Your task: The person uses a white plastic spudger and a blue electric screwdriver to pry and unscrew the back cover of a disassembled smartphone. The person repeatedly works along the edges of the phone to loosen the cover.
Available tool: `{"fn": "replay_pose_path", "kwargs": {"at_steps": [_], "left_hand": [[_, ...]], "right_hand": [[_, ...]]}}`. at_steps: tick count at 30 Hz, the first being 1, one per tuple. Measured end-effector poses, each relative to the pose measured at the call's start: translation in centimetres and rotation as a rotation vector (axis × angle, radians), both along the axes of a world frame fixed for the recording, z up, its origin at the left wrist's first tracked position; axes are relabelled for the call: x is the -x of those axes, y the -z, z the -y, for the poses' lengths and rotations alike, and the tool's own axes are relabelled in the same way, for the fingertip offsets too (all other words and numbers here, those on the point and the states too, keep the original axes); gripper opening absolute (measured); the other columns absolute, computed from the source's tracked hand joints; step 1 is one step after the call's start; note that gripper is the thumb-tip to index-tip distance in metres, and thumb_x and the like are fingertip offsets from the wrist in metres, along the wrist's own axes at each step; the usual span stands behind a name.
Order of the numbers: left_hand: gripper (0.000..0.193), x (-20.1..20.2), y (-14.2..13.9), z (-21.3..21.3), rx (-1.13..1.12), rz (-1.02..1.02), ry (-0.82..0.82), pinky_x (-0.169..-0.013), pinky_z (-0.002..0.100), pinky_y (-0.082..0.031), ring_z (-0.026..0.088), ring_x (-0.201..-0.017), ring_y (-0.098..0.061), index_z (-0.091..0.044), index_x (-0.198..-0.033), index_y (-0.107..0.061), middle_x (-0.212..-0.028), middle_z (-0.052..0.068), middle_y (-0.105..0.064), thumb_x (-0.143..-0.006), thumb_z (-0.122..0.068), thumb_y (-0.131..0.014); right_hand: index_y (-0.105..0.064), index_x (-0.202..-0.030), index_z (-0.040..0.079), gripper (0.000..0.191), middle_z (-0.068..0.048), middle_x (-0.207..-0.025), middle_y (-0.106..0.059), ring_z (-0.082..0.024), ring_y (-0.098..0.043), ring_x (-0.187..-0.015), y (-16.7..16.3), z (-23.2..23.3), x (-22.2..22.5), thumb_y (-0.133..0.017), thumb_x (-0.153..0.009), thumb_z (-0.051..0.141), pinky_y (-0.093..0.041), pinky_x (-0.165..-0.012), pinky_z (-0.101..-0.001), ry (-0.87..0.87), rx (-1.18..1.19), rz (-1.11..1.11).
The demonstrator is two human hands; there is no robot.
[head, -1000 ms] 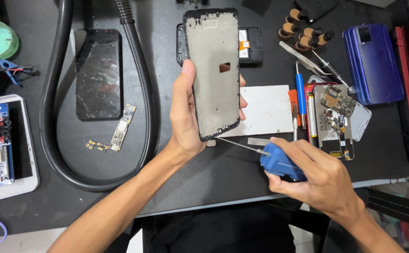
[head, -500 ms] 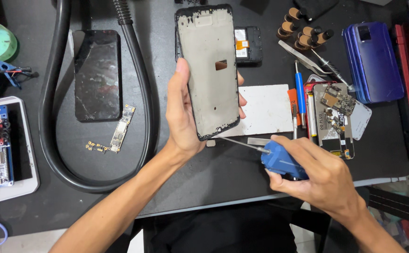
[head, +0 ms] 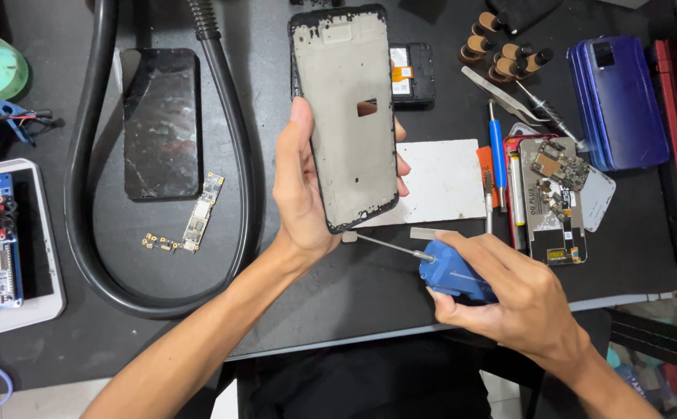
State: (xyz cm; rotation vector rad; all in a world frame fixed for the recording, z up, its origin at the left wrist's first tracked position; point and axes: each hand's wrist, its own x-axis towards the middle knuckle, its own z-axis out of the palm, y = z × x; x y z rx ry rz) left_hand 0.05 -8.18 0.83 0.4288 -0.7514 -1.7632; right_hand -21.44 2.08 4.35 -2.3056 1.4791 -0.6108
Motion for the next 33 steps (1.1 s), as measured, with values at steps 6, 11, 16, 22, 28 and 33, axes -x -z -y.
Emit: {"fn": "replay_pose_path", "kwargs": {"at_steps": [6, 11, 16, 22, 28, 33], "left_hand": [[0.075, -0.2, 0.1, 0.0, 0.020, -0.011, -0.016, -0.078, 0.041, -0.062, 0.026, -0.089, -0.069, 0.007, -0.135, -0.055, -0.113, 0.020, -0.065, -0.109, -0.057, -0.025], [0.073, 0.0, 0.2, -0.3, 0.038, -0.016, -0.060, -0.078, 0.040, -0.061, 0.025, -0.087, -0.068, 0.009, -0.130, -0.056, -0.110, 0.020, -0.064, -0.112, -0.056, -0.027], [0.072, 0.1, 0.3, -0.4, 0.020, -0.041, -0.109, -0.082, 0.043, -0.060, 0.026, -0.089, -0.068, 0.006, -0.133, -0.055, -0.111, 0.020, -0.064, -0.111, -0.057, -0.027], [0.072, 0.1, 0.5, -0.4, 0.003, -0.092, -0.131, -0.080, 0.042, -0.060, 0.026, -0.091, -0.068, 0.006, -0.130, -0.054, -0.111, 0.019, -0.064, -0.111, -0.058, -0.027], [0.069, 0.1, 0.3, -0.3, 0.028, -0.056, -0.092, -0.087, 0.043, -0.061, 0.027, -0.095, -0.070, 0.006, -0.132, -0.057, -0.113, 0.020, -0.065, -0.109, -0.055, -0.034], [0.048, 0.3, 0.3, 0.4, -0.062, 0.042, -0.011, -0.089, 0.042, -0.062, 0.025, -0.100, -0.067, -0.004, -0.142, -0.048, -0.113, 0.018, -0.064, -0.099, -0.024, -0.052]], "right_hand": [[-0.066, -0.119, 0.000, 0.057, -0.010, -0.083, -0.066, -0.020, -0.068, -0.067, -0.1, -0.1, 0.0, -0.084, -0.070, 0.020, -0.057, -0.060, -0.0319, 0.059, -0.010, -0.001], [-0.065, -0.121, -0.001, 0.058, -0.011, -0.087, -0.068, -0.021, -0.070, -0.071, 0.1, -0.5, -0.5, -0.084, -0.070, 0.020, -0.059, -0.063, -0.0318, 0.035, -0.004, 0.038], [-0.066, -0.118, 0.000, 0.056, -0.012, -0.087, -0.067, -0.023, -0.070, -0.071, 0.2, -0.9, -0.8, -0.084, -0.069, 0.018, -0.059, -0.064, -0.0324, 0.105, -0.001, 0.049], [-0.065, -0.119, 0.000, 0.054, -0.012, -0.089, -0.069, -0.022, -0.071, -0.072, 0.8, -1.3, -1.6, -0.083, -0.072, 0.019, -0.059, -0.065, -0.0311, 0.098, -0.038, 0.102], [-0.065, -0.120, 0.004, 0.051, -0.009, -0.095, -0.076, -0.018, -0.078, -0.082, 0.9, -3.3, -2.0, -0.081, -0.074, 0.020, -0.060, -0.074, -0.0311, 0.145, -0.346, 0.269], [-0.065, -0.120, 0.007, 0.053, -0.007, -0.091, -0.076, -0.015, -0.075, -0.078, 0.2, -3.5, -0.5, -0.081, -0.073, 0.026, -0.059, -0.071, -0.0290, 0.304, -0.448, 0.262]]}}
